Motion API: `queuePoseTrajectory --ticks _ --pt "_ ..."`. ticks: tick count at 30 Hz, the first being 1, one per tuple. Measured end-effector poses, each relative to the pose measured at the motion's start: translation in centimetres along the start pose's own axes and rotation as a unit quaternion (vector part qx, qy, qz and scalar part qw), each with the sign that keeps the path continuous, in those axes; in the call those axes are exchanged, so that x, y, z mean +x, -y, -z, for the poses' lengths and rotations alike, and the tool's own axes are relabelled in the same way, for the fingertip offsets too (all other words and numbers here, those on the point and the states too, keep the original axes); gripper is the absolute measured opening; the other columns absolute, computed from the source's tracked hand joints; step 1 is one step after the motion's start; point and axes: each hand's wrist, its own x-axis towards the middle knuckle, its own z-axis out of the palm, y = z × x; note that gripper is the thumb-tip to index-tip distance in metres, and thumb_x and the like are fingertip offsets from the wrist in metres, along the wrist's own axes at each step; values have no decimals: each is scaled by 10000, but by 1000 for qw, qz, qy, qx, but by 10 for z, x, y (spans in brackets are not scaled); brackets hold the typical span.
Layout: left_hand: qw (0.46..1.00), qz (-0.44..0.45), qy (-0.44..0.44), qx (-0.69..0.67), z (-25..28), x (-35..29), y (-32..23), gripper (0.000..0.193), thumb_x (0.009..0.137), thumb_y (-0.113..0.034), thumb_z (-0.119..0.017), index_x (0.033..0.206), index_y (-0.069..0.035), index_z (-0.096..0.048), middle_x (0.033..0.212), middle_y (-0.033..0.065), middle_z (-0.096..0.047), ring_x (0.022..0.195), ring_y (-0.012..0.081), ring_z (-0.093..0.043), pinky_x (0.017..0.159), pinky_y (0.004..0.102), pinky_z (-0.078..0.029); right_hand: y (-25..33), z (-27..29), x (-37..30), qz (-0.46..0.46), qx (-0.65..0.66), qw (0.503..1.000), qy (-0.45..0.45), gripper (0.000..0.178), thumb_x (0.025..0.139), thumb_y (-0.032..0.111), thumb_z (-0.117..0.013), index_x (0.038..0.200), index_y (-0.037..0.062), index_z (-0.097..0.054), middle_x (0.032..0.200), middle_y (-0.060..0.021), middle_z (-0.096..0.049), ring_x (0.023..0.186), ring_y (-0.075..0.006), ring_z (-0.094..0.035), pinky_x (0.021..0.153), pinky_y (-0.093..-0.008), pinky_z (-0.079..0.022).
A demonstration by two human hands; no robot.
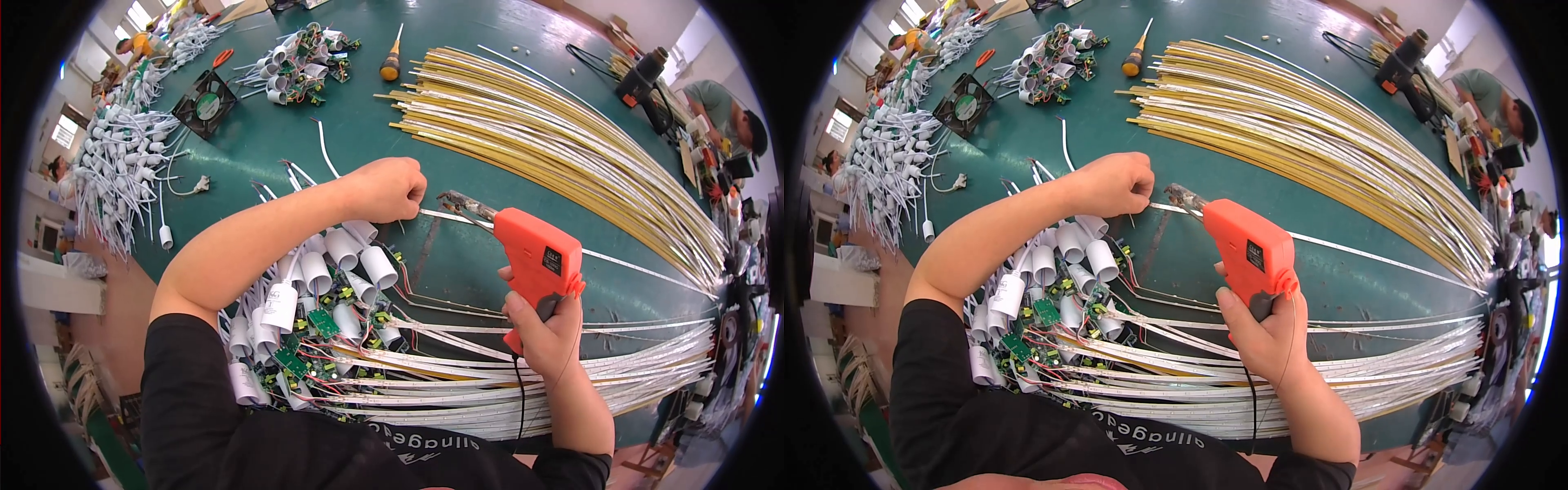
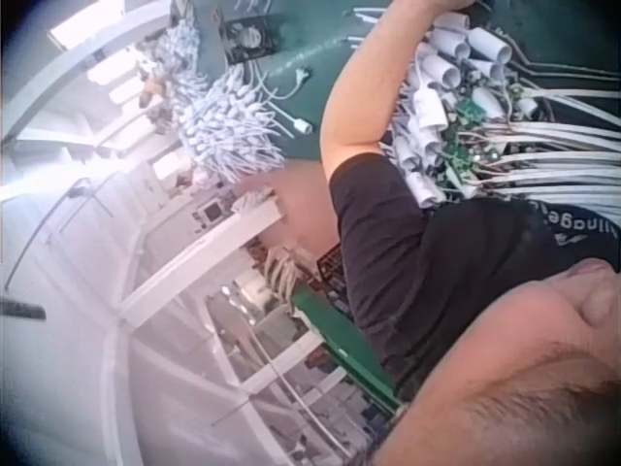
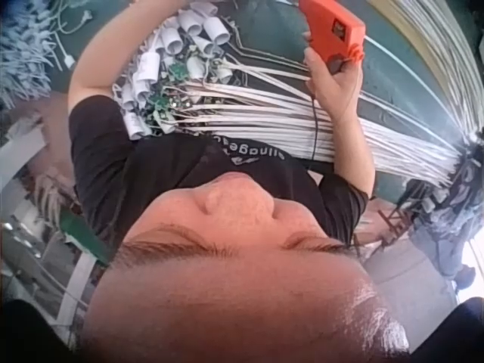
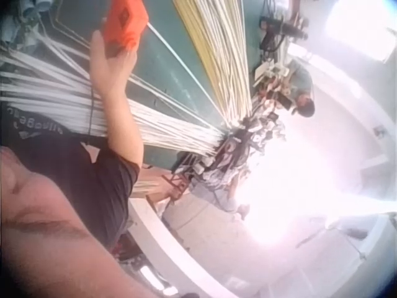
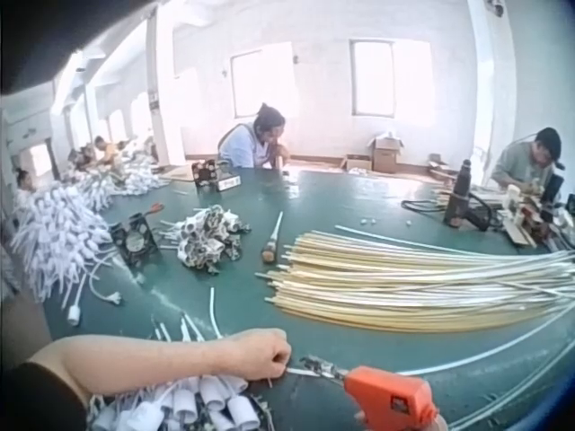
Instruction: The person solders wires to circuit boards and other LED bulb components with a soldering iron to assemble light bulb parts.
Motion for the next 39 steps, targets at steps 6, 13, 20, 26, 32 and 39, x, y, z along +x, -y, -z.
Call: queuePoseTrajectory --ticks 6,13,20,26,32,39 --pt "1000 1 0 3 1 0 -2 86 745 -104 -639 724 -28 -606 838 107 -549 821 284 -557 730 370 -459 -7 6 -1 22 -27 999 8 410 825 38 -605 1217 7 -487 1092 -102 -632 759 -100 -585 686 -256 -500" --pt "1000 14 8 10 2 0 -4 81 739 -109 -640 720 -36 -611 855 114 -555 835 292 -561 743 375 -465 -6 8 -2 34 -18 999 13 405 822 36 -604 1209 -1 -492 1093 -102 -627 752 -102 -584 680 -257 -498" --pt "1000 25 12 9 1 0 -6 80 734 -113 -642 714 -42 -611 868 120 -561 854 299 -564 756 385 -467 -5 10 -5 34 -9 999 15 408 820 35 -606 1209 -2 -492 1099 -107 -623 750 -103 -584 676 -259 -498" --pt "1000 17 11 23 1 0 -6 75 736 -112 -637 715 -45 -609 869 118 -561 852 298 -563 755 383 -465 -7 12 -5 38 -7 999 15 420 818 35 -607 1217 -15 -484 1110 -117 -619 752 -104 -584 678 -258 -496" --pt "1000 18 7 19 2 -2 -8 82 738 -113 -639 710 -44 -605 878 114 -561 851 295 -564 753 383 -464 0 10 -7 15 33 999 14 394 823 28 -627 1196 -20 -510 1103 -105 -642 934 -128 -584 832 -290 -465" --pt "1000 14 0 12 0 -3 -5 80 735 -109 -642 707 -44 -605 872 111 -560 846 294 -566 750 383 -465 -2 9 -7 24 27 999 9 400 825 25 -618 1207 -19 -508 1108 -106 -641 947 -132 -583 845 -290 -460"
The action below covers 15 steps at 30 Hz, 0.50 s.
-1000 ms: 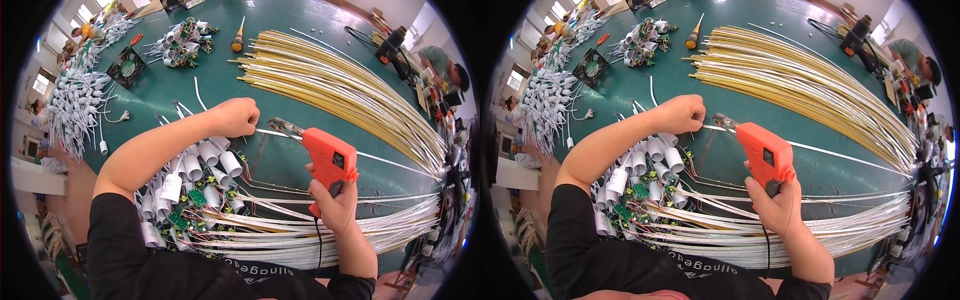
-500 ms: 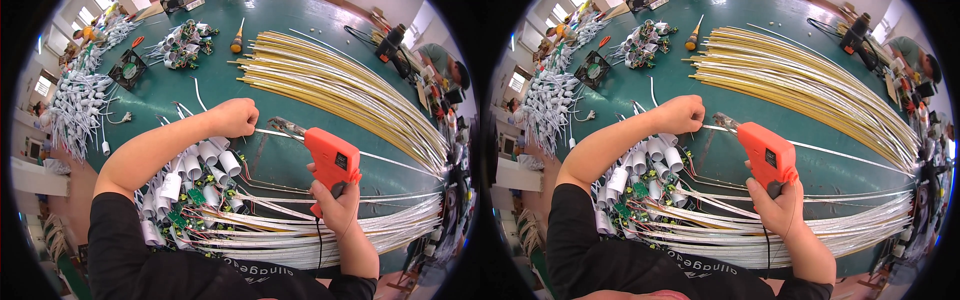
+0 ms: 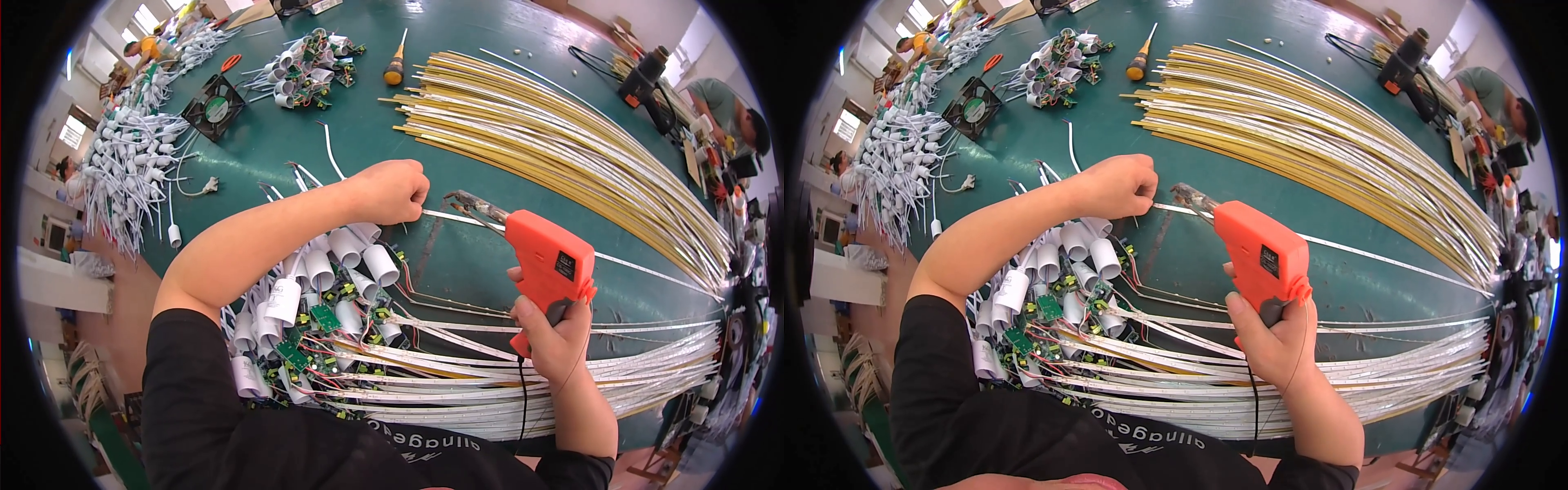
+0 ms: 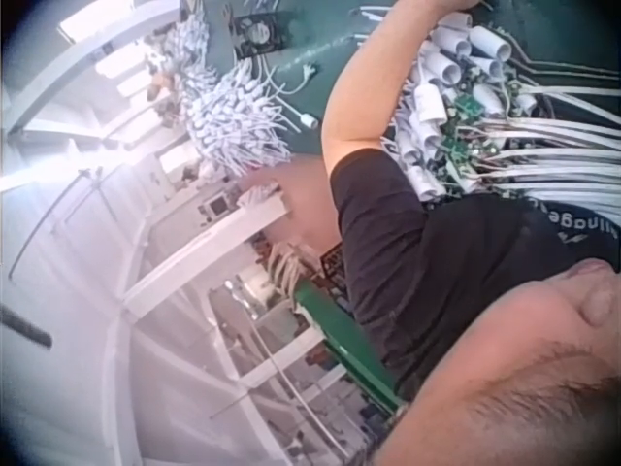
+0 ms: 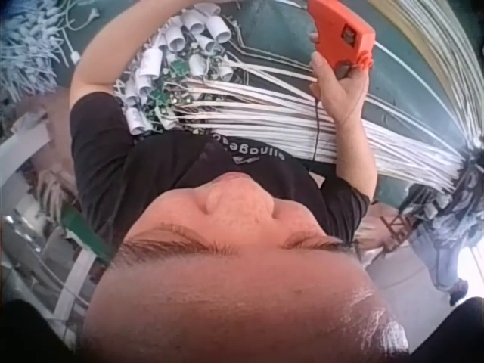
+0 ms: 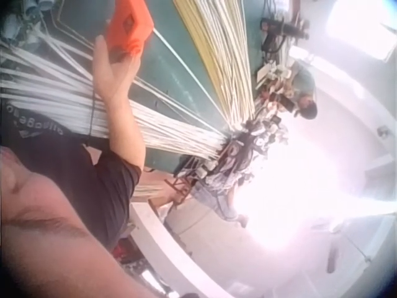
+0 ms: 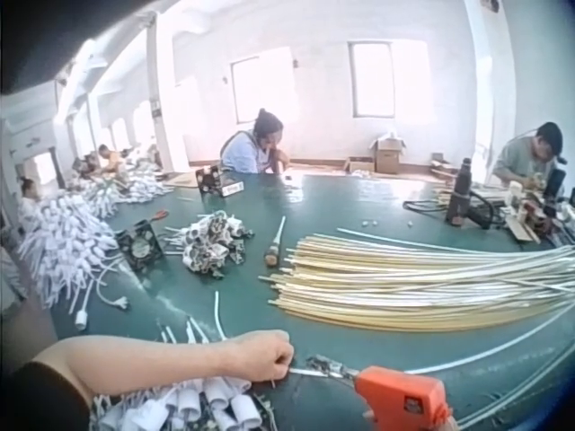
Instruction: The person solders wires to circuit boards and other LED bulb components with a soldering iron to assemble light bulb parts.
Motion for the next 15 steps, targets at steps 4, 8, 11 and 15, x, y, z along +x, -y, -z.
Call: queuePoseTrajectory --ticks 4,8,11,15 --pt "999 17 22 22 3 1 -7 73 743 -111 -645 765 -49 -613 913 113 -560 878 296 -564 775 387 -465 -2 3 1 0 -25 1000 0 455 809 30 -605 1239 -21 -466 1124 -126 -613 765 -107 -579 690 -262 -495" --pt "996 -61 -45 54 16 -18 -14 156 753 -77 -649 907 -60 -635 990 111 -559 971 290 -558 828 366 -465 5 2 0 -2 13 1000 -17 404 821 28 -621 1203 -27 -501 1098 -113 -642 923 -130 -586 830 -290 -467" --pt "988 -96 0 119 21 -27 -10 248 724 -52 -668 970 -72 -642 1060 105 -555 1055 292 -534 887 379 -450 9 2 1 -24 1 1000 7 397 821 27 -622 1194 -28 -498 1094 -113 -642 848 -110 -582 771 -277 -480" --pt "952 -220 -9 212 18 -32 -8 219 714 -40 -651 931 -69 -665 1087 89 -565 1079 260 -523 926 393 -422 5 1 0 -9 13 1000 -10 378 820 26 -623 1175 -27 -507 1092 -109 -643 787 -92 -572 722 -265 -481"
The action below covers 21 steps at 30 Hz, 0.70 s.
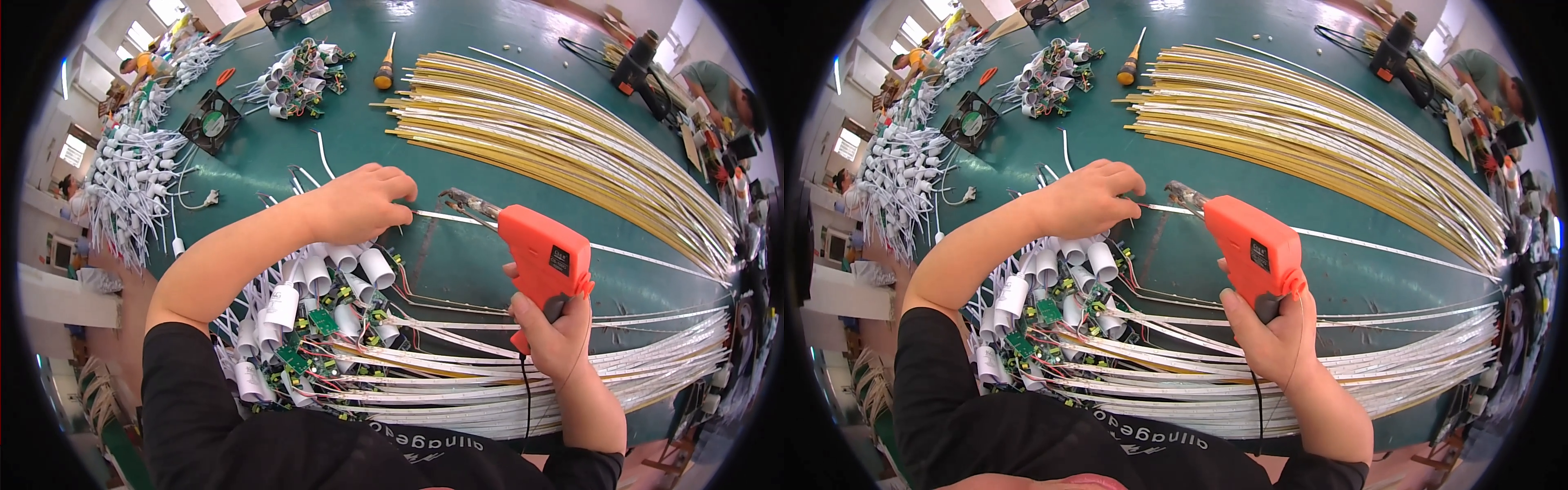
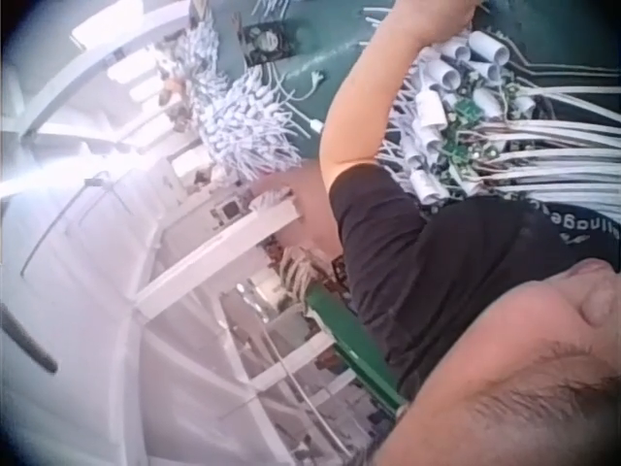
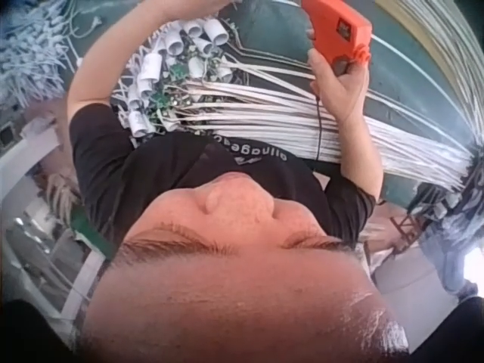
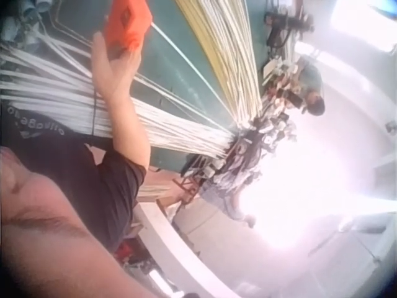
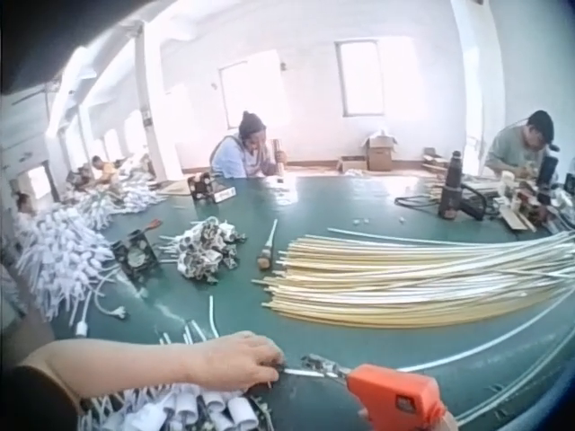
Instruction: The person solders wires to circuit boards and other LED bulb components with a soldering iron to assemble light bulb parts.
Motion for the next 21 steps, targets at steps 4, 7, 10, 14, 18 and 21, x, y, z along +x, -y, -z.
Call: queuePoseTrajectory --ticks 4,7,10,14,18,21 --pt "989 -76 54 116 10 15 -2 102 714 -100 -636 801 -89 -688 960 34 -592 1011 190 -531 876 333 -415 -4 2 0 6 -33 999 10 445 812 19 -593 1237 -15 -467 1127 -120 -614 769 -107 -581 688 -263 -494" --pt "974 -109 95 175 9 22 -3 82 726 -139 -628 762 -114 -697 889 6 -595 963 160 -536 825 316 -419 -6 2 0 20 -32 999 7 445 809 16 -593 1235 -18 -469 1125 -123 -614 760 -107 -581 681 -257 -492" --pt "967 -138 94 191 6 24 -1 77 727 -154 -632 757 -120 -694 879 1 -592 947 159 -539 809 314 -423 -4 1 0 6 -8 1000 -11 394 818 43 -621 1191 -25 -515 1094 -103 -647 845 -103 -572 784 -280 -471" --pt "984 -112 59 123 -4 22 9 73 712 -158 -630 729 -95 -663 879 11 -570 904 178 -538 812 317 -422 -2 3 1 9 -13 1000 -3 396 819 48 -619 1193 -28 -512 1101 -104 -646 847 -99 -565 781 -274 -467" --pt "996 -73 18 47 -8 15 15 72 715 -154 -636 740 -91 -660 884 16 -559 902 181 -537 806 315 -423 0 2 1 5 -7 1000 -4 400 819 40 -615 1200 -28 -511 1093 -101 -644 841 -97 -563 769 -271 -467" --pt "995 -80 36 50 5 16 9 90 730 -143 -629 777 -89 -683 895 27 -574 925 186 -547 797 331 -429 -1 1 1 5 -2 1000 -9 396 817 32 -612 1197 -27 -518 1082 -99 -643 844 -98 -565 768 -271 -467"
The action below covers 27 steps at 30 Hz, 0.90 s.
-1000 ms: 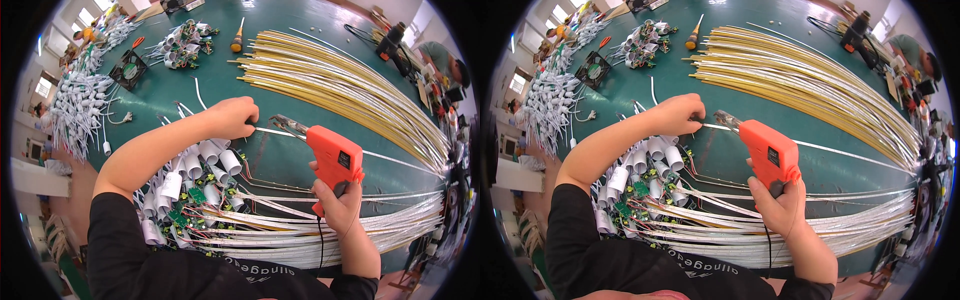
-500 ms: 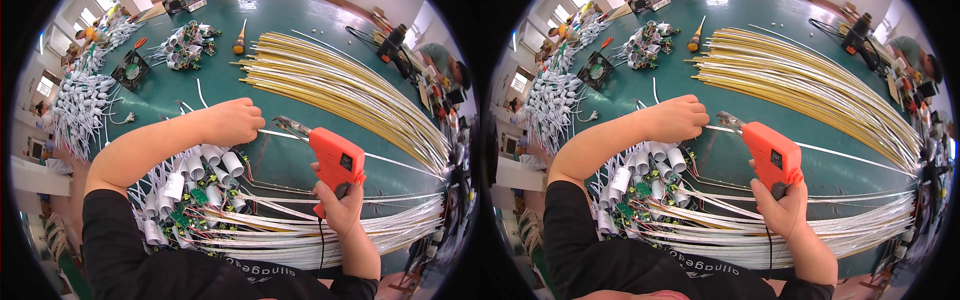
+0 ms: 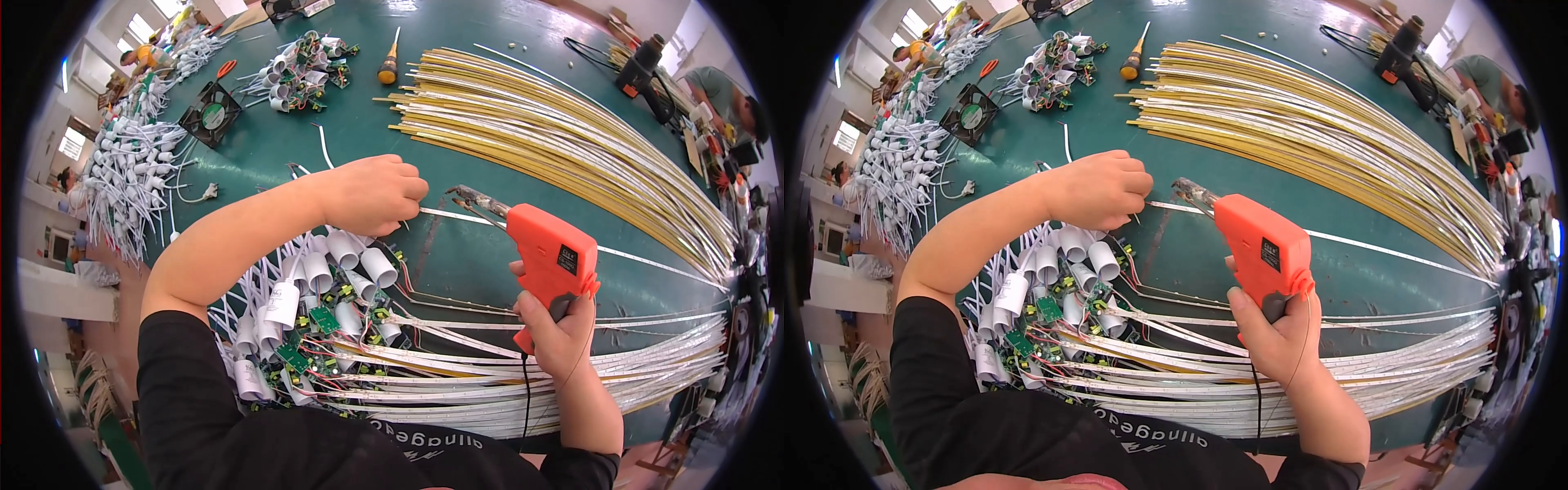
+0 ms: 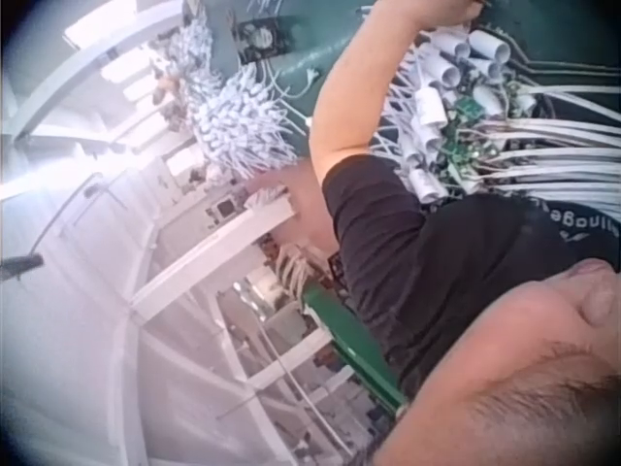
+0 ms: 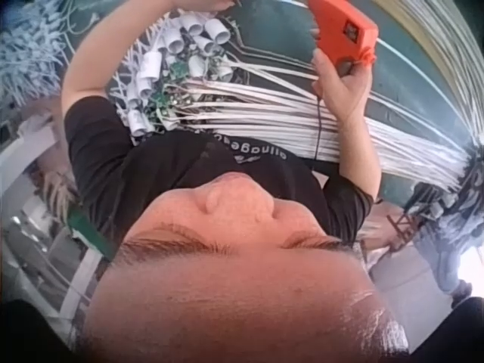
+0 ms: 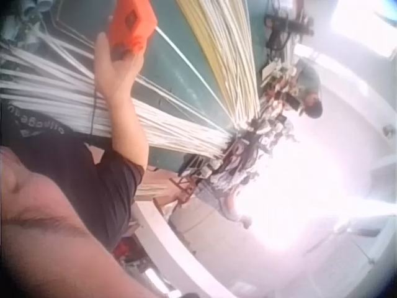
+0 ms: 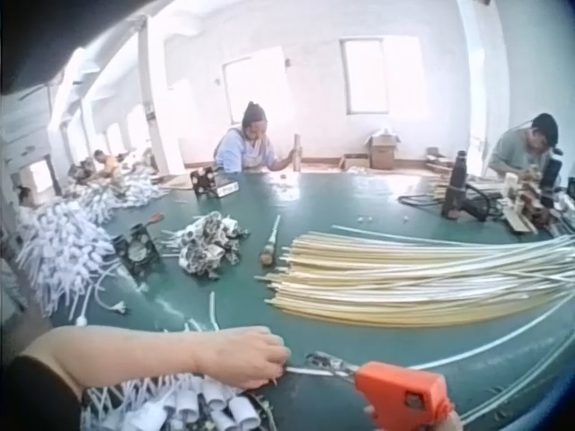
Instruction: The person solders wires to circuit boards and other LED bulb components with a soldering iron to assemble light bulb parts.
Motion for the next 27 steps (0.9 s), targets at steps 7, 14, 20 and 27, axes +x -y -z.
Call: queuePoseTrajectory --ticks 7,14,20,27 --pt "992 -52 54 105 -3 14 -11 52 730 -130 -611 718 -87 -636 827 31 -551 860 186 -543 753 316 -435 -5 5 2 13 -42 999 7 468 814 34 -594 1257 -16 -452 1128 -130 -615 752 -107 -585 673 -259 -501" --pt "952 165 -154 -207 -27 3 -1 21 759 -68 -589 758 -48 -581 780 104 -573 772 304 -568 695 389 -463 1 2 0 -8 -12 1000 -12 395 807 31 -611 1188 -24 -526 1094 -94 -649 876 -107 -573 802 -282 -466" --pt "948 178 -160 -208 -34 4 -2 50 755 -62 -611 789 -34 -587 751 109 -614 743 324 -591 674 408 -472 -2 3 0 1 -6 1000 -7 427 809 26 -613 1218 -16 -498 1109 -97 -647 906 -110 -577 821 -282 -464" --pt "945 185 -170 -208 -37 1 -2 74 742 -60 -623 812 -47 -643 777 99 -640 753 316 -607 688 403 -478 -2 0 2 -17 -7 1000 0 422 815 31 -618 1217 -14 -498 1123 -100 -642 931 -115 -575 843 -289 -459"
